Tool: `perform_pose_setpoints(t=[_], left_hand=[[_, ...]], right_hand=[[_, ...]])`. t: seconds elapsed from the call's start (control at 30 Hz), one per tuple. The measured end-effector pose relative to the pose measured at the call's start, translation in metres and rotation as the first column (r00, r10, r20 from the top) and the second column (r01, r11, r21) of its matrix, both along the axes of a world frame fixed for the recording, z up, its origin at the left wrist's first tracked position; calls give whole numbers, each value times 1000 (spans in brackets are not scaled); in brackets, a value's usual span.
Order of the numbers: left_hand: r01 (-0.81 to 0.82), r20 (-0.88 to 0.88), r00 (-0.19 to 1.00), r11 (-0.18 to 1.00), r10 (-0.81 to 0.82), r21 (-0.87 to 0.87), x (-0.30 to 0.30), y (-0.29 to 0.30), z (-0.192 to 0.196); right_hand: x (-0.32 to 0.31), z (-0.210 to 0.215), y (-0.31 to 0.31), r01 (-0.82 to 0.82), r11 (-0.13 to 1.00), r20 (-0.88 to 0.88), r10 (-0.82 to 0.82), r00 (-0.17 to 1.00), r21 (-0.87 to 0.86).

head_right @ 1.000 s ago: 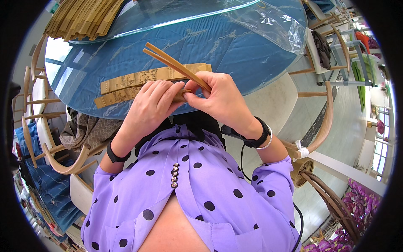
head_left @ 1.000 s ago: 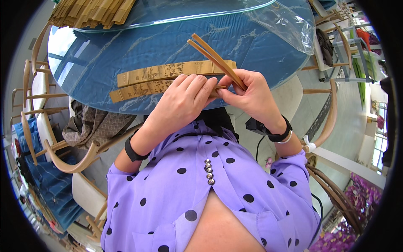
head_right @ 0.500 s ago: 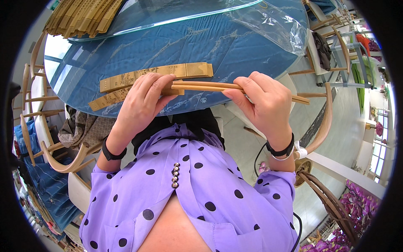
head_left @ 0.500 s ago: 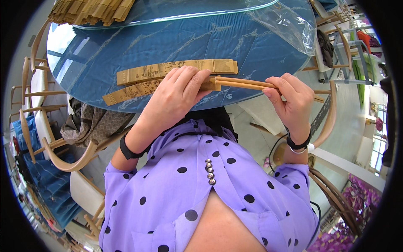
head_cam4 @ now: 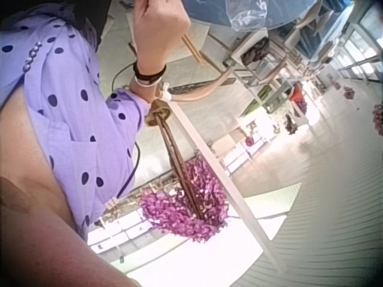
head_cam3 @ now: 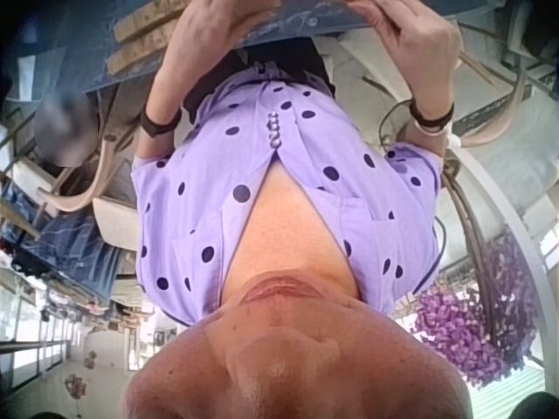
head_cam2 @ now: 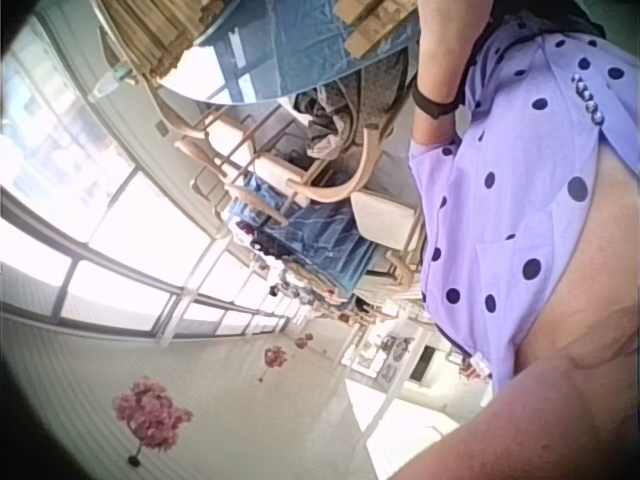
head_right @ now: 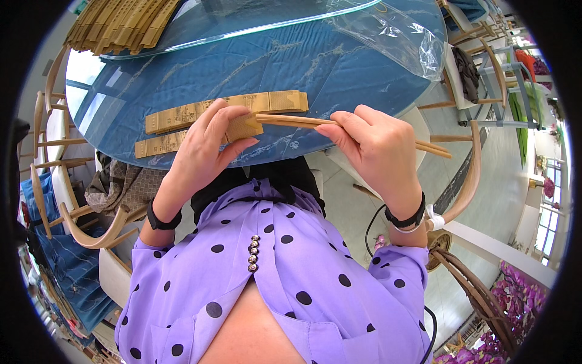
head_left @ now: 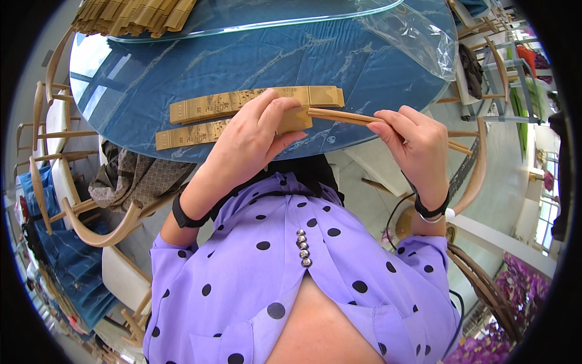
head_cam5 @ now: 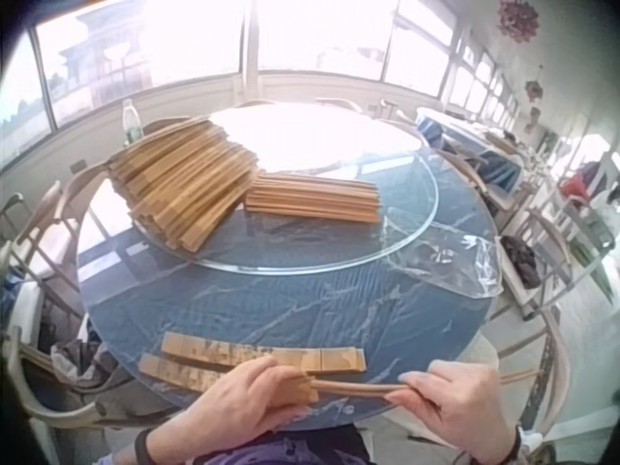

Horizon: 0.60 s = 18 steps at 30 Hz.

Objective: The person assembles bamboo fans by inserting thin bamboo sticks into slots on flat bamboo pieces. They repeatedly pick up a flat piece, insert sticks, and place the assembled fan on a stack on the table.

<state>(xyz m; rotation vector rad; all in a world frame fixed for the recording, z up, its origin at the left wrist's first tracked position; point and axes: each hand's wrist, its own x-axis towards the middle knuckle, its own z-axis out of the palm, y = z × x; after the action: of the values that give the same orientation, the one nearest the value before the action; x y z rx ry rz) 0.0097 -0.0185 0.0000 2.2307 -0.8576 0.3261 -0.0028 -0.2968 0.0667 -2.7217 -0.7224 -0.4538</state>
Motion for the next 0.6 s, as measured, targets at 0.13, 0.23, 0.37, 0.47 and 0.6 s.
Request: perform_pose_setpoints(t=[0.13, 0.23, 0.37, 0.47, 0.6], left_hand=[[6, -51, 999, 999, -8, -32, 0, 0, 3], [30, -85, 996, 998, -35, -54, 0, -1, 2], [40, -95, 994, 998, -45, -56, 0, -1, 1], [35, -103, 994, 998, -41, -58, 0, -1, 0], [36, -62, 997, 998, -39, -44, 1, -1, -1]], right_hand=[[-1, -4, 0, -10, 1000, -38, 10, 999, 15], [-1, -8, 1, -42, 998, -80, 46, 996, 48], [-2, -8, 1, -51, 996, -141, 60, 988, 67], [-1, -8, -1, -63, 996, -172, 72, 982, 57], [-1, -7, 1, -82, 996, -179, 86, 980, 28]])
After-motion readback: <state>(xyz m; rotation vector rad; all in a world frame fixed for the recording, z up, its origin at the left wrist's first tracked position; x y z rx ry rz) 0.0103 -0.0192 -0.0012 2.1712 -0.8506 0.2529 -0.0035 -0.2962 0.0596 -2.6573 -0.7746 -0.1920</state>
